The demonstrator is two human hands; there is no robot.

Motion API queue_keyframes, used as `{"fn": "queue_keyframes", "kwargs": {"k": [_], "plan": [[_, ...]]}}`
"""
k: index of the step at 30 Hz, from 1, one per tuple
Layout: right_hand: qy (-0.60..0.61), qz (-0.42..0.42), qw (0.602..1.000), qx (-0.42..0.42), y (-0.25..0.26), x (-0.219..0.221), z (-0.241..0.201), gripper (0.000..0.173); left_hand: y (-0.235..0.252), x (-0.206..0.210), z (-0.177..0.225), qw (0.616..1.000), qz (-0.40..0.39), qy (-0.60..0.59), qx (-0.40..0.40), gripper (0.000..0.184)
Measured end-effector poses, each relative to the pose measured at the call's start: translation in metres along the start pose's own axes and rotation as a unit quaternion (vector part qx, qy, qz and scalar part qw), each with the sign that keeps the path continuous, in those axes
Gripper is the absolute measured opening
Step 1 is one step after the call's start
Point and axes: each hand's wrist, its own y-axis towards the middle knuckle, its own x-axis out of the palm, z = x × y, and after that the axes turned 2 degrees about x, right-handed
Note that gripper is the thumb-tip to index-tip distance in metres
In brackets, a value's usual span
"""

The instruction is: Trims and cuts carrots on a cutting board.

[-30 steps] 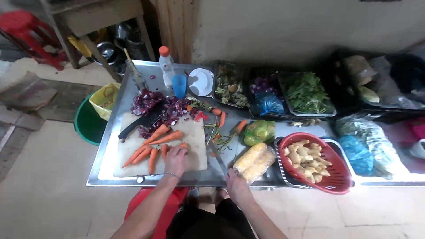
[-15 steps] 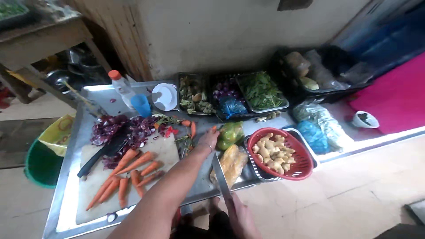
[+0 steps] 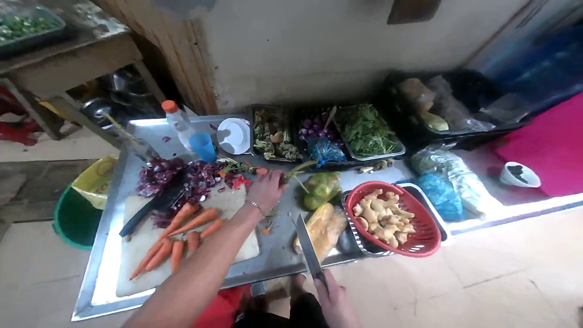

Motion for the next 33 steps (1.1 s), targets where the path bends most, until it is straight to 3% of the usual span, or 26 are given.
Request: {"fn": "queue_keyframes", "kwargs": {"k": [3,7,10,17,33], "plan": [[-0.049,-0.035,0.998,0.015,0.013,0.009,-0.013,0.033,-0.077,-0.006,-0.013,0.992,0.027,-0.068,-0.107,0.052],[-0.125,-0.094,0.987,0.032,0.026,0.023,-0.045,0.039,-0.174,0.043,-0.06,0.977,-0.043,-0.043,-0.205,0.048],[-0.198,-0.117,0.973,0.005,0.033,0.036,-0.069,0.041,-0.208,0.065,-0.078,0.969,-0.052,-0.034,-0.237,0.046],[-0.329,-0.194,0.924,-0.01,0.043,0.056,-0.109,0.04,-0.203,0.061,-0.071,0.956,0.0,-0.067,-0.284,0.04],[-0.379,-0.216,0.9,-0.03,0.046,0.055,-0.116,0.038,-0.2,0.051,-0.076,0.948,0.006,-0.138,-0.288,0.04]]}}
